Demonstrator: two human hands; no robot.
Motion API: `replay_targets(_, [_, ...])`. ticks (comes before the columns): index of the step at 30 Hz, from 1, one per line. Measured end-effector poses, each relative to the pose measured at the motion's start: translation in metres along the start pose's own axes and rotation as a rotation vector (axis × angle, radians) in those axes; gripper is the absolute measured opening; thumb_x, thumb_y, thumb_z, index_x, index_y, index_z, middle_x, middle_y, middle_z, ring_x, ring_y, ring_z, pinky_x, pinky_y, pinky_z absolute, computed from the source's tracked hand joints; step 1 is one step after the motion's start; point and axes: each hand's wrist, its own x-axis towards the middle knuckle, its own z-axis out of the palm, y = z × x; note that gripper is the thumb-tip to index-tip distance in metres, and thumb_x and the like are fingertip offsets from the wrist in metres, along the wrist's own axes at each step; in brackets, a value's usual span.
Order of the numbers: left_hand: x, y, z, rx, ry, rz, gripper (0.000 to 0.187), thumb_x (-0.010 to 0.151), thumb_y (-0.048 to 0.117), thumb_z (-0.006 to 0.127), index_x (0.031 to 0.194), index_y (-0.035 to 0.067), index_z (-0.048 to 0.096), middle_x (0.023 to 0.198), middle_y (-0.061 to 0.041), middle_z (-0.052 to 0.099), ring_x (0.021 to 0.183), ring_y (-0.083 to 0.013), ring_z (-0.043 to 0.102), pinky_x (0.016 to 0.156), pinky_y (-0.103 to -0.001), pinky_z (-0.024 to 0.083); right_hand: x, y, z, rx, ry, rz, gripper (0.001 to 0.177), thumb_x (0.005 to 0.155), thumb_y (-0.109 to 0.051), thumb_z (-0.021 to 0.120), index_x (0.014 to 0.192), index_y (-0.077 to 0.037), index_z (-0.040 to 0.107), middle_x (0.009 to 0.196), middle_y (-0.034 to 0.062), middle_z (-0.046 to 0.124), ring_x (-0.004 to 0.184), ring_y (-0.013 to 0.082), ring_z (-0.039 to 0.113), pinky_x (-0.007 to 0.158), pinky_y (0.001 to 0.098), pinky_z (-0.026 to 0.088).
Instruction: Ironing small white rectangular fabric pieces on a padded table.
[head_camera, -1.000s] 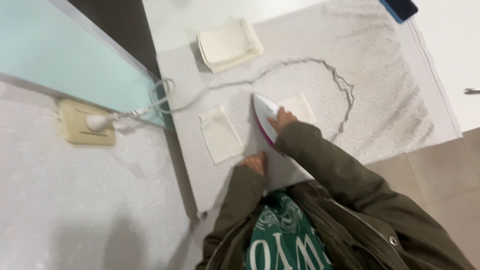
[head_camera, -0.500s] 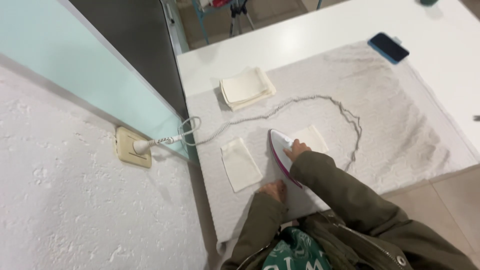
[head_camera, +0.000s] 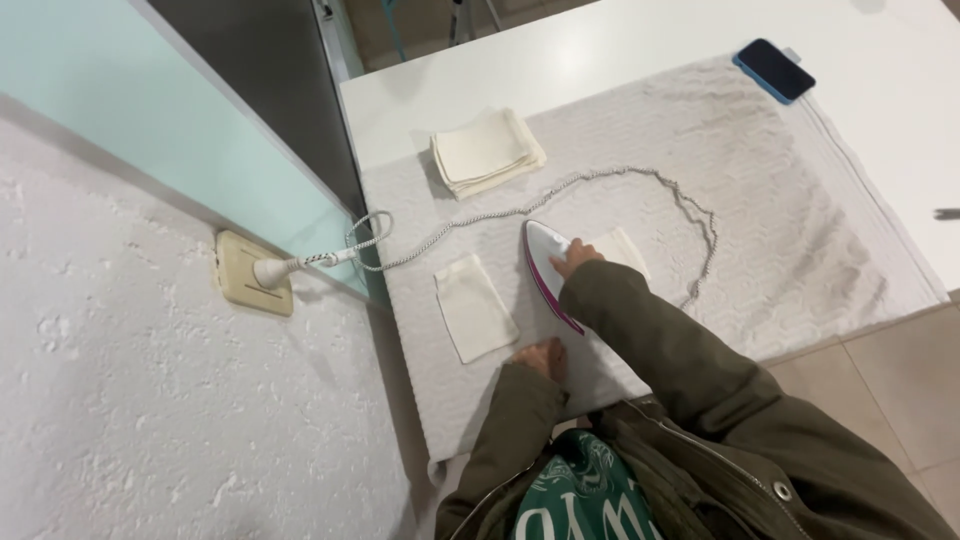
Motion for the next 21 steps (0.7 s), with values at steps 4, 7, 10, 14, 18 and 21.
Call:
replay_targets(4, [0.002,0.007,-0.014,0.008,0.020,-0.019,0.020,0.091,0.034,0.063,0.085,0.016,0.070,0.074,-0.020,0.070,0.069,-0.0422,0.070,0.061,-0.057,0.056,0.001,0.023,0.019,0.011,-0.025,0.018,0.060,0.092,-0.056,0.068,0.118,-0.002,0.058,0.109,0.0273,0.070,0.103,0.0447,0.071,0.085,0.0513,0.060])
replay_targets(7, [0.003,0.004,-0.005,0.032,0.006,-0.045,0.019,0.092,0.033,0.063,0.085,0.016,0.071,0.075,-0.020,0.071,0.071,-0.0421,0.070,0.061,-0.057,0.056,0.007,0.023,0.020,-0.078,-0.044,0.029,0.063,0.092,-0.057,0.069,0.122,-0.002,0.057,0.110,0.0274,0.071,0.100,0.0439,0.073,0.085,0.0508,0.060])
replay_targets(10, [-0.001,0.005,-0.008,0.004,0.027,-0.013,0.019,0.092,0.033,0.063,0.087,0.016,0.070,0.076,-0.019,0.071,0.071,-0.0414,0.070,0.061,-0.056,0.056,0.007,0.015,0.017,-0.038,0.053,0.000,0.060,0.090,-0.057,0.071,0.114,-0.004,0.060,0.114,0.0269,0.067,0.105,0.0458,0.067,0.086,0.0527,0.057])
replay_targets(14, [-0.002,0.006,-0.015,0.007,-0.022,-0.023,0.019,0.093,0.032,0.062,0.088,0.016,0.070,0.077,-0.018,0.072,0.071,-0.0413,0.071,0.062,-0.057,0.056,0.004,0.027,0.025,-0.010,-0.014,0.031,0.061,0.093,-0.057,0.068,0.120,-0.003,0.059,0.111,0.0273,0.071,0.104,0.0453,0.071,0.088,0.0521,0.059])
replay_targets(18, [0.001,0.008,-0.017,-0.025,-0.032,-0.050,0.021,0.093,0.034,0.061,0.088,0.016,0.071,0.078,-0.019,0.071,0.073,-0.0417,0.071,0.063,-0.056,0.057,0.021,0.031,0.040,-0.120,0.057,0.013,0.065,0.089,-0.061,0.070,0.118,-0.004,0.058,0.109,0.0272,0.069,0.100,0.0459,0.069,0.084,0.0532,0.058])
replay_targets(21, [-0.001,0.015,-0.028,-0.031,-0.021,-0.067,0.021,0.093,0.033,0.061,0.088,0.016,0.071,0.080,-0.019,0.072,0.074,-0.0434,0.071,0.063,-0.057,0.057,0.004,0.005,0.005,-0.011,0.020,0.023,0.062,0.094,-0.057,0.067,0.120,-0.002,0.059,0.107,0.0291,0.071,0.100,0.0481,0.070,0.083,0.0540,0.060])
